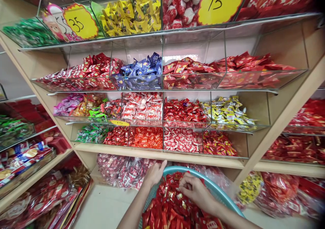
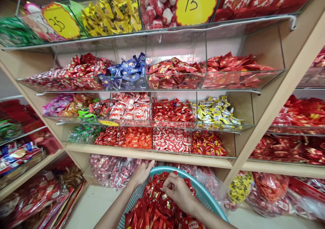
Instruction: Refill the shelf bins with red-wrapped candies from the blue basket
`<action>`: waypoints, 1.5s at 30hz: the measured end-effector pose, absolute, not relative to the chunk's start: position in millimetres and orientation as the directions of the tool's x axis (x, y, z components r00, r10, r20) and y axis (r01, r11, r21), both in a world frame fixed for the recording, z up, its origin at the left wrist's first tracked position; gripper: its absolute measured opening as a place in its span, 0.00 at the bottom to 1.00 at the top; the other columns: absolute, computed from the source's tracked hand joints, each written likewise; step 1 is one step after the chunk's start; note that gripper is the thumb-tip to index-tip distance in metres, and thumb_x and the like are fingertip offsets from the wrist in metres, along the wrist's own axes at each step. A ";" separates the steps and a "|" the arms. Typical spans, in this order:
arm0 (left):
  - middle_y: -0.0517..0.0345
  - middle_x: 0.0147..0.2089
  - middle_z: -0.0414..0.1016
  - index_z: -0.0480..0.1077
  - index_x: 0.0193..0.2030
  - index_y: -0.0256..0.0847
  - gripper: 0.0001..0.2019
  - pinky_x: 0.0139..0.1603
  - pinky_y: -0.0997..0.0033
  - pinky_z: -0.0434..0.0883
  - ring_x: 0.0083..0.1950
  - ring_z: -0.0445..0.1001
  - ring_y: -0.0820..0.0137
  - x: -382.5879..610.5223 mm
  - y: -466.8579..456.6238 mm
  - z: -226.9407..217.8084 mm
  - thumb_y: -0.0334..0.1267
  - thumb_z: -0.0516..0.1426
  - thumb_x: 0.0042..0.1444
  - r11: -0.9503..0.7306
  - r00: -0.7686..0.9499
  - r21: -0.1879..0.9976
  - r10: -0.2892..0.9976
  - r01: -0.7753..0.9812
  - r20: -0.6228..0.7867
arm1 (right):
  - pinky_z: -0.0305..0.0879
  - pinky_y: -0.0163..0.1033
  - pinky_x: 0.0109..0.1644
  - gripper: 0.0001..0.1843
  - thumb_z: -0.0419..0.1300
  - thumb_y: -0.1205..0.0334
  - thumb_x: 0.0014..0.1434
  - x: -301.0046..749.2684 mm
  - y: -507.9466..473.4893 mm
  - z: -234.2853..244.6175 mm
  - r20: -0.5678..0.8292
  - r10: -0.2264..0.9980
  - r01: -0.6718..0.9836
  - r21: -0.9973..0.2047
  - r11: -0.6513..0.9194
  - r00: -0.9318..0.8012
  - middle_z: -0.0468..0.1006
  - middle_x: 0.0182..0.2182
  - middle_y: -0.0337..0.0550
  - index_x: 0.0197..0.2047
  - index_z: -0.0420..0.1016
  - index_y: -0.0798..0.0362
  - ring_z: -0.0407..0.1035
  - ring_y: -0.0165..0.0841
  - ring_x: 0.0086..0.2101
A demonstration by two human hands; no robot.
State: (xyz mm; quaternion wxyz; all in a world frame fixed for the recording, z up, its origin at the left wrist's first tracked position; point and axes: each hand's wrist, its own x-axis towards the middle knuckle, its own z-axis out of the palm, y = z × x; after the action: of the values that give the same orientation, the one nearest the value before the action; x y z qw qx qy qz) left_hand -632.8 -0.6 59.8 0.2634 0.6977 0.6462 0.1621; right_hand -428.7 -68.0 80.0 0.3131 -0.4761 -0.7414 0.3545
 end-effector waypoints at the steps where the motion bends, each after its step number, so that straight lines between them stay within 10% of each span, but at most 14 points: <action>1: 0.47 0.30 0.77 0.74 0.28 0.38 0.41 0.32 0.70 0.60 0.32 0.74 0.63 -632.8 -0.7 60.1 0.67 0.31 0.57 -0.024 0.111 0.575 0.987 0.818 -0.117 | 0.59 0.35 0.32 0.08 0.55 0.63 0.55 -428.8 -68.1 80.0 0.128 0.928 0.482 -0.825 0.296 -0.350 0.69 0.27 0.39 0.25 0.69 0.52 0.64 0.31 0.28; 15: 0.46 0.30 0.76 0.72 0.26 0.37 0.41 0.31 0.71 0.60 0.31 0.74 0.63 -632.1 -1.1 62.1 0.67 0.30 0.57 -0.027 0.109 0.560 0.987 0.828 -0.114 | 0.61 0.36 0.33 0.07 0.54 0.65 0.52 -425.9 -52.3 46.3 0.112 0.960 0.525 -0.818 0.235 -0.256 0.72 0.26 0.40 0.25 0.70 0.53 0.67 0.33 0.28; 45: 0.51 0.26 0.74 0.71 0.25 0.38 0.38 0.31 0.72 0.58 0.31 0.72 0.66 -632.6 1.5 60.3 0.64 0.32 0.60 -0.071 0.151 0.580 0.984 0.811 -0.091 | 0.72 0.45 0.42 0.24 0.60 0.70 0.44 -481.2 -93.5 21.1 0.335 0.798 0.797 -0.182 0.576 -0.501 0.68 0.49 0.48 0.46 0.63 0.49 0.69 0.42 0.42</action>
State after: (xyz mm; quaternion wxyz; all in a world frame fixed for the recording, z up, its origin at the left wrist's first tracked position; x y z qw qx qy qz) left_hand -632.6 1.5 60.3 0.2600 0.7126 0.6300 0.1663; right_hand -481.2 -93.5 21.1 0.1943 -0.4603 -0.8663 0.0016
